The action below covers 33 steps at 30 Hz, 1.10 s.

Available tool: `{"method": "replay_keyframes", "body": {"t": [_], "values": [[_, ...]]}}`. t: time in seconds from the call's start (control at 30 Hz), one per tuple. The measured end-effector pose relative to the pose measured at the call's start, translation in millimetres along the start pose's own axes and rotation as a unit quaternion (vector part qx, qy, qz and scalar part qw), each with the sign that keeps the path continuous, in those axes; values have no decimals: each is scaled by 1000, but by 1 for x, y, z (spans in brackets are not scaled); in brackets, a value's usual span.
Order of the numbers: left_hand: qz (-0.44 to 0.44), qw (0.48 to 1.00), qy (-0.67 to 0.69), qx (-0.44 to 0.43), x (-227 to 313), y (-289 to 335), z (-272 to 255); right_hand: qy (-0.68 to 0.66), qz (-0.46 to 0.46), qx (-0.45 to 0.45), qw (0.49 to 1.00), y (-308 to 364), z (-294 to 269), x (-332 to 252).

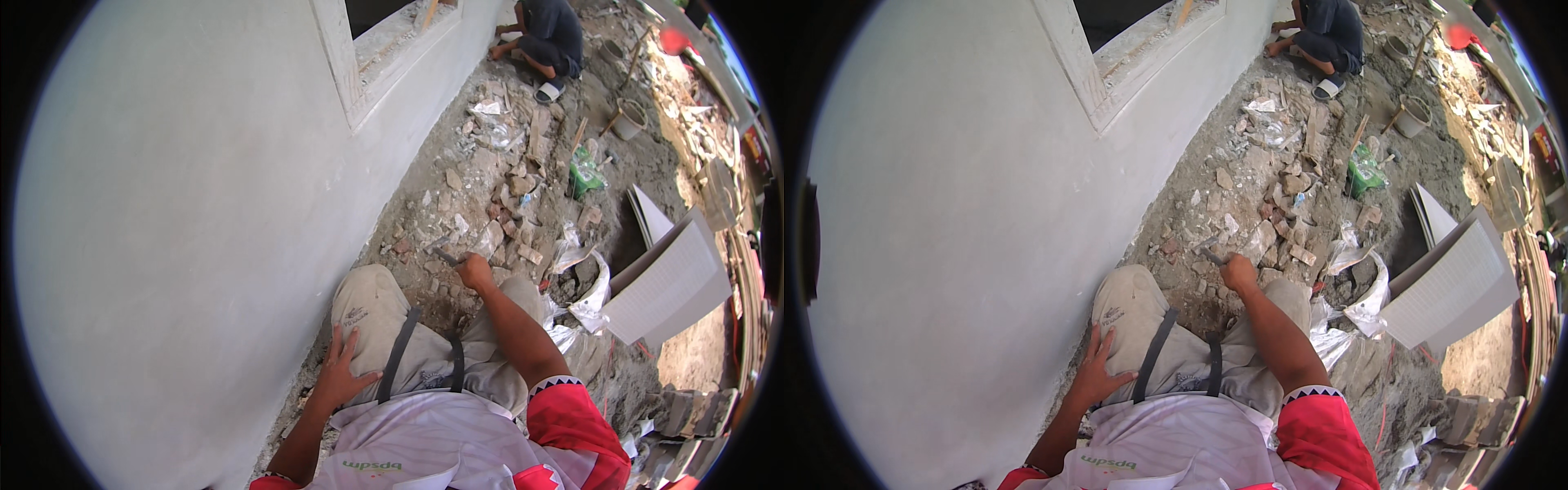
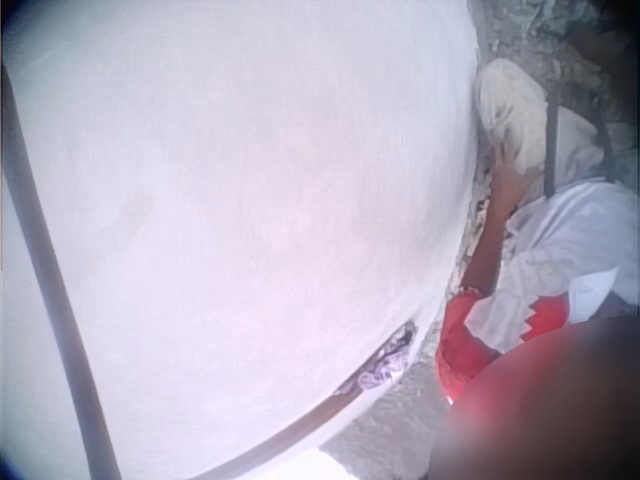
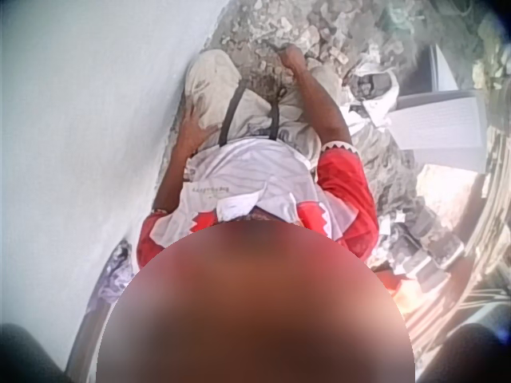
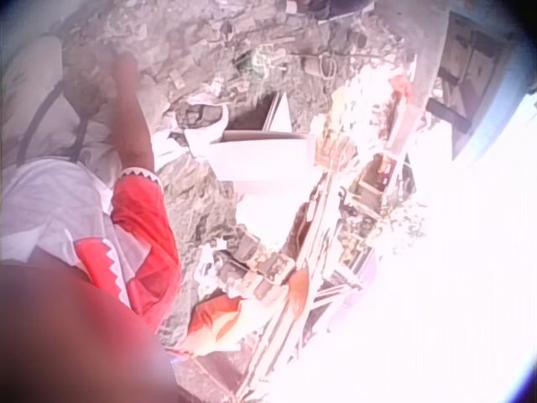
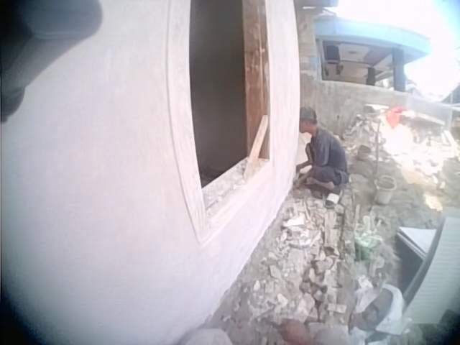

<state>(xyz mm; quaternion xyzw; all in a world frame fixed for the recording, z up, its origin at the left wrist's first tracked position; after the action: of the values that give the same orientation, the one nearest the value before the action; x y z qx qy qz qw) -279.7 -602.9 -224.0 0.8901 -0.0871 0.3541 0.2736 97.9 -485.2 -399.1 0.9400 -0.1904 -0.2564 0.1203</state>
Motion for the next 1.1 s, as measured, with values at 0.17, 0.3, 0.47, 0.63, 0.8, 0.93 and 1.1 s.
{"method": "replay_keyframes", "body": {"t": [0.17,0.3,0.47,0.63,0.8,0.93,1.1], "values": [[1,1000,-8,4,0,-1,1,-6,-10,9,1000,0,-2,-1],[-1,1000,3,3,-5,-2,4,4,-18,18,1000,0,-2,-3],[8,1000,6,5,-6,-2,4,-19,-34,22,999,3,-4,-2],[-5,999,-34,-8,-7,-3,3,7,-58,28,998,-1,-5,-3],[-20,999,-43,1,-12,2,10,-35,-42,-45,997,-4,0,-2],[-8,999,-27,20,-6,-1,12,19,-68,10,997,-1,-4,-3],[-23,1000,9,10,5,-8,8,7,-8,-7,1000,2,-2,2]]}}
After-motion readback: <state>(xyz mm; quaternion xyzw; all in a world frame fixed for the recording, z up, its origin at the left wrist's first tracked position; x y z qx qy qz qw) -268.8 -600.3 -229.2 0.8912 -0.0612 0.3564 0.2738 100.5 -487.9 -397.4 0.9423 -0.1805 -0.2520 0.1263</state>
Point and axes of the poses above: each hand's wrist, its own y-axis away from the middle knuckle, its own z-axis out of the palm, x = y × z, the point moved 4 cm from there along -y, towards the middle knuckle, and after that the axes turned 6 degrees about y, right-handed, at the moved point
